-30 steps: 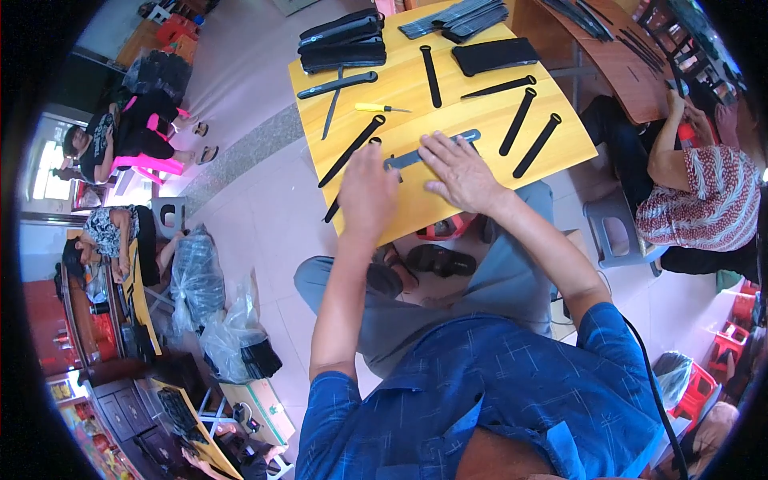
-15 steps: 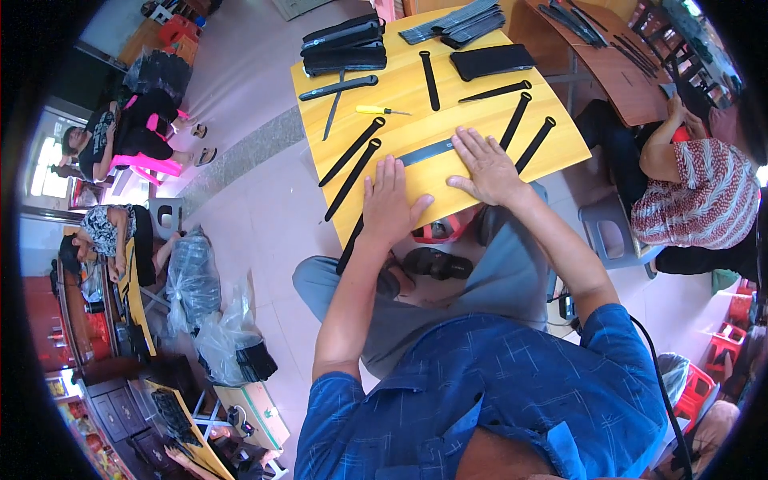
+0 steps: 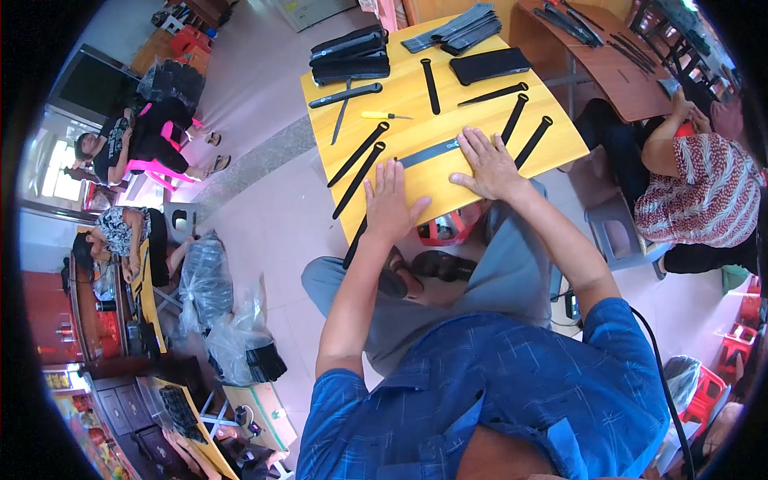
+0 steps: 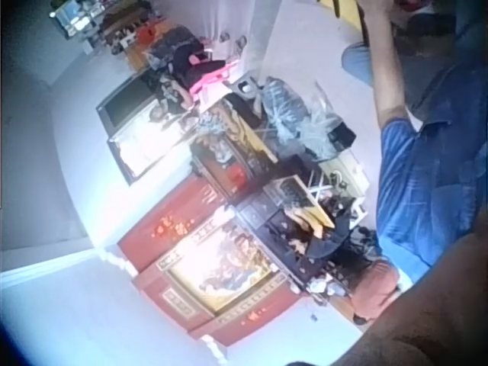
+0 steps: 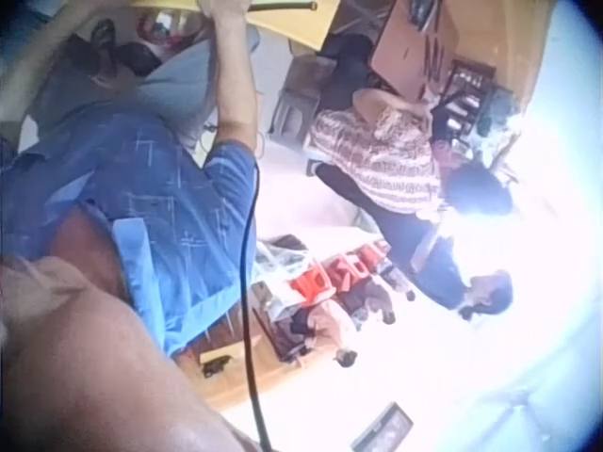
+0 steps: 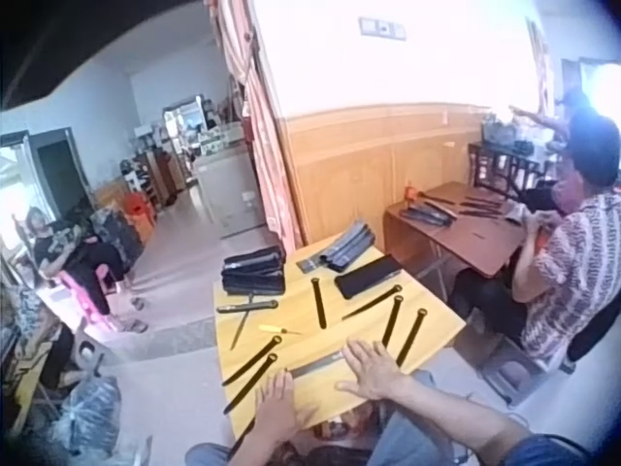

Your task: Assembling plastic buckles and fasteners onto textile fabric straps.

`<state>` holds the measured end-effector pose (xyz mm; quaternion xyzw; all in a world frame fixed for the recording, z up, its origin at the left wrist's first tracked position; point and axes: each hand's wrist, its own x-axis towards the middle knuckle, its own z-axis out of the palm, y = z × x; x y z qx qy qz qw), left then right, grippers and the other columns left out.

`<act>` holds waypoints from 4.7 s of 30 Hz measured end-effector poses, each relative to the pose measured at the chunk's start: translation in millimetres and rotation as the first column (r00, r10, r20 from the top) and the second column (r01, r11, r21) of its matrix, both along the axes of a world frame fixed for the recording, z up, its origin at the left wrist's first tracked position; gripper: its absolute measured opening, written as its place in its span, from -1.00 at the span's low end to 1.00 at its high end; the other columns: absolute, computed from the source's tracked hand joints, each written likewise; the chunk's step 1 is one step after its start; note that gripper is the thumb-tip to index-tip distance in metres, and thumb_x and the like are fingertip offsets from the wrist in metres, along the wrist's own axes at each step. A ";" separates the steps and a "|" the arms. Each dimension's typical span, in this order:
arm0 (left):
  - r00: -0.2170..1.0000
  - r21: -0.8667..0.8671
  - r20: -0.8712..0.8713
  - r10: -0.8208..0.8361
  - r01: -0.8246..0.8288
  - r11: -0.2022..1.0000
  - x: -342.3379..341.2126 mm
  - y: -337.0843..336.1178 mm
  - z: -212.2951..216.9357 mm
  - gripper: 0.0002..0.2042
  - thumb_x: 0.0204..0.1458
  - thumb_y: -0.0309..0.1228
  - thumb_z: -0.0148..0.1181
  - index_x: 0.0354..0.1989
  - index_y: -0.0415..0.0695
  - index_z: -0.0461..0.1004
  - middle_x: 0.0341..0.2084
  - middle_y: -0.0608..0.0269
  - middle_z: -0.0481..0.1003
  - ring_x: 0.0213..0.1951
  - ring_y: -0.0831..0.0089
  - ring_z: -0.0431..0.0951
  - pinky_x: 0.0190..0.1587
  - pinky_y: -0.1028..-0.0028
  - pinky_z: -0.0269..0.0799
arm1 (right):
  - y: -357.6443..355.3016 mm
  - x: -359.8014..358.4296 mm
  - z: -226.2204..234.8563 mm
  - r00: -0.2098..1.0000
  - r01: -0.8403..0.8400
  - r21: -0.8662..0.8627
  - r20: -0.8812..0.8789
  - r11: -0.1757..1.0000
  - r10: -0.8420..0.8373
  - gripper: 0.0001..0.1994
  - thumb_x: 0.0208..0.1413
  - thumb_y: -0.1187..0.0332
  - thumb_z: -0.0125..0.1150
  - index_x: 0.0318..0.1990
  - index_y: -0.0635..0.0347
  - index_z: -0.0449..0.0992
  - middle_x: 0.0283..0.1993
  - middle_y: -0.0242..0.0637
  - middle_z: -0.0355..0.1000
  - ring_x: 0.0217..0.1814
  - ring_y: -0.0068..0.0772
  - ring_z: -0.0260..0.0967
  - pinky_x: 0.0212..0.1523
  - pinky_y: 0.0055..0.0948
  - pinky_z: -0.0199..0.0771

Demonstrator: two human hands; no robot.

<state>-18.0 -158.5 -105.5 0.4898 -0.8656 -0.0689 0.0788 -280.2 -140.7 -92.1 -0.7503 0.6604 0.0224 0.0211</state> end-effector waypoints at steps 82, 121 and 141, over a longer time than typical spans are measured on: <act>0.355 0.773 -0.578 0.735 -0.051 0.633 20.7 11.8 29.4 -0.98 0.17 -0.60 0.24 -0.31 -0.27 0.57 -0.52 0.47 0.52 -0.47 0.78 0.44 -0.39 0.72 0.34 | -53.7 -18.6 37.7 0.613 -0.441 0.235 0.784 0.866 0.099 -0.90 0.13 0.43 0.30 -0.23 0.22 0.55 -0.34 -0.21 0.53 -0.27 -0.16 0.53 -0.24 -0.29 0.48; 0.910 0.298 -0.149 0.386 -0.331 0.895 1.4 -62.3 31.0 -0.63 0.08 -0.06 0.25 -0.36 -0.20 0.57 -0.41 -0.04 0.61 -0.28 -0.03 0.63 -0.21 0.05 0.52 | -53.5 93.6 3.5 0.725 -0.135 -0.290 0.622 0.947 0.294 -0.88 0.15 0.39 0.17 -0.24 0.23 0.54 -0.29 -0.05 0.51 -0.18 0.06 0.49 -0.15 -0.08 0.50; 0.650 0.789 -0.505 0.568 0.081 0.609 -13.3 -109.0 81.3 -0.74 0.09 -0.33 0.19 -0.64 -0.07 0.41 -0.81 0.48 0.28 -0.79 0.65 0.19 -0.76 0.52 0.01 | 14.5 93.3 -11.4 0.835 -0.183 -0.399 0.419 0.899 0.356 -0.47 0.13 0.06 0.23 0.17 0.20 0.45 0.25 -0.17 0.35 0.32 -0.11 0.24 0.35 -0.17 0.21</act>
